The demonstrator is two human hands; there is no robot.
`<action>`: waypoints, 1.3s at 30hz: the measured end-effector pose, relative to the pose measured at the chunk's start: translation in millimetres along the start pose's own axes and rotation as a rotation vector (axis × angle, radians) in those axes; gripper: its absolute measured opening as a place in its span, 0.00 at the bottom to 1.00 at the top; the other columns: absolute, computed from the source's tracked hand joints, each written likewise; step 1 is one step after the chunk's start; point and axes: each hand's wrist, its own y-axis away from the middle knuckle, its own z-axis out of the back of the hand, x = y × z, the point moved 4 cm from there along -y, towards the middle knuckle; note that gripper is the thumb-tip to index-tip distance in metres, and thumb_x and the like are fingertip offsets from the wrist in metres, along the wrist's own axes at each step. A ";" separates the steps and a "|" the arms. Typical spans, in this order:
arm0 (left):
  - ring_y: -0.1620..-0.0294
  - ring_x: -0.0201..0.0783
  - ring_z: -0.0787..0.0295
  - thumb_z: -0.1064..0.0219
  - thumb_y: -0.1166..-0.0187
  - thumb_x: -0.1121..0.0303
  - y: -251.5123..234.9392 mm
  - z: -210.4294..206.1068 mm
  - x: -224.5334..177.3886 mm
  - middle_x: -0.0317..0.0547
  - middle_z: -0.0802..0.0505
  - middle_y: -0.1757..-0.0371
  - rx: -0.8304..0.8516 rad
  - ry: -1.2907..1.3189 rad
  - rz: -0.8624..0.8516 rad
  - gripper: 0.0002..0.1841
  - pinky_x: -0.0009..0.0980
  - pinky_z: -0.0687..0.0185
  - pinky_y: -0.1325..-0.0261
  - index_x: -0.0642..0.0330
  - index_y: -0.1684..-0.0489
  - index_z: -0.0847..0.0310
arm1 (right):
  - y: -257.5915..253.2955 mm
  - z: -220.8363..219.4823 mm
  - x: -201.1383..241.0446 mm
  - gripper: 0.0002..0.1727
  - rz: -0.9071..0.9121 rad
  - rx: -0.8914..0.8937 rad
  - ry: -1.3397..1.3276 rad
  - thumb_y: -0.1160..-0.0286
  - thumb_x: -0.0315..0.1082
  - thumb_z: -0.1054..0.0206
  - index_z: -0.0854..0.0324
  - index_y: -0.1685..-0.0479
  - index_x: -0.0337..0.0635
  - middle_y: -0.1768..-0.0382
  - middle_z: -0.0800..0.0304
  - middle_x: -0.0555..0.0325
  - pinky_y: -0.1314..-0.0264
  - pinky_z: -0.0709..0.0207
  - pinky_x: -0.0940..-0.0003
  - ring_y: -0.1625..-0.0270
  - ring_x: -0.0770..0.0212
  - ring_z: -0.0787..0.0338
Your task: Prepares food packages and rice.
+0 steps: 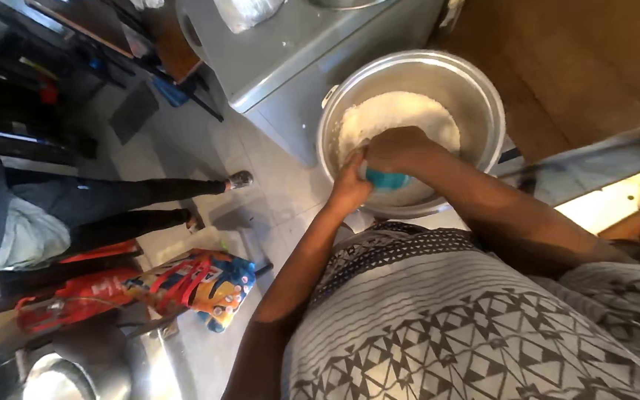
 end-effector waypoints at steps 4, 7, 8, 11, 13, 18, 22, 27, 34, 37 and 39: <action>0.21 0.51 0.25 0.32 0.37 0.87 -3.6 -2.6 2.0 0.56 0.31 0.12 0.012 0.068 0.037 0.44 0.52 0.18 0.31 0.59 0.11 0.38 | -4.3 -1.3 -11.5 0.23 0.054 -0.004 -0.020 0.11 0.44 0.46 0.13 0.56 0.34 0.49 0.10 0.34 0.46 0.25 0.26 0.40 0.32 0.12; 0.52 0.42 0.14 0.38 0.32 0.86 0.9 6.8 1.6 0.52 0.32 0.12 -0.004 0.167 0.161 0.45 0.40 0.15 0.65 0.47 0.07 0.45 | 17.8 13.1 -26.3 0.29 0.127 -0.051 -0.154 0.06 0.52 0.51 0.13 0.54 0.35 0.51 0.10 0.36 0.44 0.25 0.28 0.41 0.34 0.12; 0.62 0.39 0.16 0.40 0.30 0.87 -0.3 10.8 -1.4 0.51 0.31 0.12 -0.013 0.226 0.179 0.46 0.36 0.19 0.72 0.44 0.06 0.46 | 23.7 19.4 -31.0 0.29 0.148 -0.056 -0.226 0.06 0.53 0.50 0.13 0.53 0.36 0.52 0.11 0.37 0.44 0.25 0.31 0.44 0.37 0.12; 0.79 0.30 0.26 0.41 0.32 0.89 -4.5 11.7 -5.2 0.54 0.27 0.19 -0.029 0.357 0.155 0.47 0.27 0.27 0.81 0.45 0.07 0.47 | 18.3 15.6 -35.8 0.26 0.231 -0.011 -0.377 0.06 0.50 0.49 0.14 0.44 0.35 0.52 0.12 0.39 0.45 0.25 0.39 0.50 0.43 0.13; 0.76 0.31 0.26 0.39 0.34 0.90 -5.9 7.8 -2.6 0.56 0.30 0.17 -0.026 0.364 0.155 0.48 0.28 0.27 0.80 0.46 0.07 0.48 | 8.6 3.8 -36.9 0.24 0.266 -0.055 -0.365 0.07 0.49 0.46 0.12 0.50 0.37 0.55 0.11 0.41 0.44 0.23 0.36 0.49 0.43 0.12; 0.78 0.33 0.23 0.40 0.34 0.90 -8.7 21.8 7.4 0.56 0.22 0.25 -0.115 0.368 0.195 0.47 0.29 0.25 0.81 0.45 0.08 0.46 | 23.2 -0.7 -62.5 0.17 0.299 -0.271 -0.554 0.11 0.43 0.43 0.16 0.62 0.40 0.67 0.16 0.48 0.59 0.26 0.41 0.62 0.49 0.16; 0.80 0.32 0.24 0.43 0.36 0.91 -7.0 39.0 -2.2 0.55 0.19 0.33 -0.159 0.490 0.116 0.48 0.27 0.25 0.82 0.49 0.07 0.48 | 24.3 7.5 -118.3 0.24 0.083 -0.326 -0.849 0.09 0.50 0.45 0.17 0.36 0.39 0.60 0.17 0.51 0.58 0.20 0.56 0.65 0.60 0.19; 0.80 0.29 0.22 0.44 0.35 0.89 19.2 70.9 -33.5 0.46 0.12 0.58 -0.196 0.604 -0.036 0.46 0.24 0.23 0.81 0.51 0.08 0.49 | -49.2 -25.4 -130.5 0.25 0.023 -0.293 -0.566 0.08 0.45 0.47 0.13 0.46 0.30 0.47 0.12 0.29 0.37 0.28 0.25 0.39 0.31 0.13; 0.85 0.27 0.26 0.43 0.37 0.87 78.5 129.8 -40.9 0.40 0.14 0.64 -0.363 0.620 -0.125 0.48 0.20 0.27 0.86 0.42 0.09 0.48 | -165.4 -92.9 -107.5 0.18 -0.007 -0.244 -0.062 0.19 0.33 0.39 0.16 0.42 0.25 0.26 0.28 0.22 0.34 0.22 0.30 0.27 0.25 0.21; 0.83 0.27 0.23 0.44 0.36 0.87 90.5 137.8 -25.0 0.40 0.13 0.58 -0.479 0.612 -0.113 0.47 0.20 0.25 0.86 0.43 0.09 0.47 | -188.0 -103.2 -92.2 0.18 0.012 -0.212 0.005 0.25 0.30 0.33 0.16 0.41 0.25 0.25 0.28 0.24 0.29 0.24 0.31 0.24 0.27 0.23; 0.82 0.27 0.23 0.44 0.35 0.87 96.1 135.4 -7.4 0.40 0.13 0.56 -0.549 0.591 -0.054 0.46 0.20 0.24 0.85 0.42 0.09 0.47 | -188.8 -104.9 -75.0 0.19 0.000 -0.135 0.034 0.24 0.30 0.33 0.17 0.41 0.24 0.24 0.29 0.24 0.27 0.26 0.31 0.22 0.27 0.26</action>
